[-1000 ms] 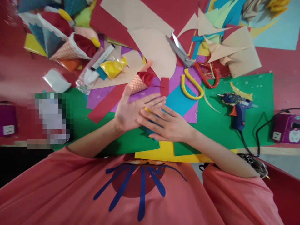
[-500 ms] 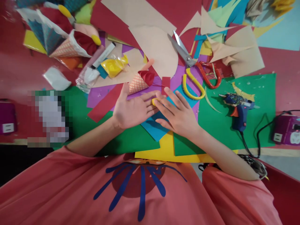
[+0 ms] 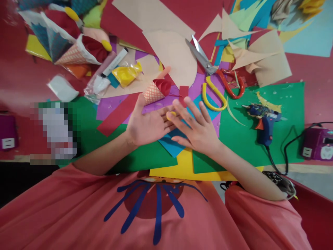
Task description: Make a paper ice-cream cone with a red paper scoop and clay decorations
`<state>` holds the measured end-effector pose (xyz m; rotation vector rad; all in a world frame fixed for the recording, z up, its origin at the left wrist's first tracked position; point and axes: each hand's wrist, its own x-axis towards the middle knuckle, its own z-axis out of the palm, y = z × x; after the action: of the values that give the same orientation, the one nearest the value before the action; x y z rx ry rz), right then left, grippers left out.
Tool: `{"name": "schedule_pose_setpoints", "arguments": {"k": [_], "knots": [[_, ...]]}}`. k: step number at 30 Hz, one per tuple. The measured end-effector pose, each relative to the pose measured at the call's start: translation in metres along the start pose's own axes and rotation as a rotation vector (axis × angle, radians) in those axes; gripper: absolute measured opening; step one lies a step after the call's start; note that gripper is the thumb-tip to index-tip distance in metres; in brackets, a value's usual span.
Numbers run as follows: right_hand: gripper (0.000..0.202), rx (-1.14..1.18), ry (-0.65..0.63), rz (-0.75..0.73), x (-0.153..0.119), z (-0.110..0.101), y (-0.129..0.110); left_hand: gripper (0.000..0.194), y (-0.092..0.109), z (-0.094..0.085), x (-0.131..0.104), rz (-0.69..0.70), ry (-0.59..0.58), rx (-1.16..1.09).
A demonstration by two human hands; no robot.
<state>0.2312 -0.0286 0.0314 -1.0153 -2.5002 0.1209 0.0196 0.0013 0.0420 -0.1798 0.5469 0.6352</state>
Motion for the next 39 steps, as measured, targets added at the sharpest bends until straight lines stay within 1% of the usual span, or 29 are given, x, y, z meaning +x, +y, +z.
{"name": "schedule_pose_setpoints", "arguments": {"k": [2, 3, 4, 6, 7, 8, 10, 11, 12, 14, 16, 17, 18, 20, 22, 23, 25, 27, 28, 29, 30, 31, 33, 35, 37, 39], "knots": [[0.055, -0.049, 0.055, 0.014, 0.001, -0.002, 0.000, 0.090, -0.001, 0.001, 0.000, 0.006, 0.024, 0.021], [0.051, -0.066, 0.078, -0.006, 0.002, -0.003, 0.000, 0.091, -0.001, 0.001, 0.000, 0.015, 0.033, 0.027], [0.049, -0.074, 0.076, -0.036, 0.003, -0.004, -0.001, 0.090, -0.001, 0.001, 0.000, 0.023, 0.035, 0.030], [0.050, -0.093, 0.014, -0.079, 0.003, -0.005, 0.000, 0.087, -0.001, 0.000, 0.001, 0.021, 0.028, 0.026], [0.052, -0.105, -0.041, -0.062, 0.003, -0.005, 0.000, 0.087, -0.001, 0.000, 0.001, 0.013, 0.027, 0.023], [0.053, -0.106, -0.056, -0.036, 0.002, -0.005, 0.001, 0.088, -0.001, -0.001, 0.001, 0.004, 0.030, 0.019], [0.056, -0.077, -0.047, 0.042, 0.001, -0.004, 0.004, 0.090, 0.000, -0.001, 0.001, 0.002, 0.036, 0.014], [0.056, -0.056, -0.031, 0.056, 0.000, -0.003, 0.004, 0.090, 0.001, -0.001, 0.001, 0.013, 0.036, 0.016], [0.057, -0.037, -0.018, 0.044, -0.001, -0.003, 0.004, 0.089, 0.001, -0.001, 0.001, 0.027, 0.035, 0.022], [0.057, -0.016, -0.012, -0.049, -0.001, 0.000, 0.001, 0.087, -0.001, 0.000, 0.000, 0.036, 0.032, 0.044], [0.059, -0.022, -0.033, -0.152, 0.002, 0.003, -0.004, 0.084, -0.003, 0.001, 0.000, 0.006, 0.034, 0.067], [0.060, -0.036, -0.059, -0.177, 0.004, 0.004, -0.007, 0.083, -0.005, 0.000, 0.000, -0.021, 0.032, 0.074], [0.062, -0.050, -0.074, -0.175, 0.006, 0.006, -0.008, 0.082, -0.006, 0.000, 0.000, -0.048, 0.026, 0.074], [0.065, -0.069, -0.078, -0.107, 0.010, 0.006, -0.008, 0.081, -0.007, -0.002, 0.001, -0.073, 0.013, 0.061], [0.065, -0.086, -0.061, -0.059, 0.011, 0.005, -0.005, 0.080, -0.004, -0.002, 0.002, -0.042, 0.001, 0.035], [0.064, -0.095, -0.051, -0.069, 0.011, 0.003, -0.005, 0.079, -0.003, -0.002, 0.002, -0.012, -0.006, 0.022], [0.059, -0.105, -0.040, -0.166, 0.012, 0.002, -0.006, 0.078, 0.001, 0.001, 0.001, 0.032, -0.008, 0.012], [0.052, -0.099, -0.055, -0.267, 0.015, 0.002, -0.011, 0.076, 0.001, 0.004, 0.000, 0.021, 0.041, 0.035], [0.051, -0.089, -0.076, -0.279, 0.017, 0.003, -0.013, 0.076, 0.000, 0.006, 0.000, -0.006, 0.080, 0.051], [0.052, -0.078, -0.088, -0.262, 0.018, 0.004, -0.015, 0.075, -0.002, 0.006, 0.000, -0.038, 0.117, 0.069], [0.056, -0.070, -0.098, -0.222, 0.019, 0.004, -0.015, 0.075, -0.003, 0.006, 0.000, -0.071, 0.127, 0.076], [0.061, -0.071, -0.119, -0.158, 0.020, 0.004, -0.013, 0.075, -0.004, 0.006, 0.000, -0.089, 0.111, 0.078], [0.068, -0.072, -0.152, -0.058, 0.018, 0.004, -0.009, 0.076, -0.005, 0.003, 0.001, -0.062, 0.042, 0.076], [0.070, -0.060, -0.164, -0.041, 0.014, 0.002, -0.006, 0.076, -0.003, -0.001, 0.002, 0.009, -0.009, 0.079], [0.067, -0.027, -0.147, -0.136, 0.012, 0.002, -0.008, 0.076, -0.001, -0.004, 0.003, 0.042, -0.007, 0.100], [0.062, 0.005, -0.151, -0.245, 0.013, 0.004, -0.015, 0.074, -0.001, -0.005, 0.003, 0.018, 0.020, 0.137]]}}
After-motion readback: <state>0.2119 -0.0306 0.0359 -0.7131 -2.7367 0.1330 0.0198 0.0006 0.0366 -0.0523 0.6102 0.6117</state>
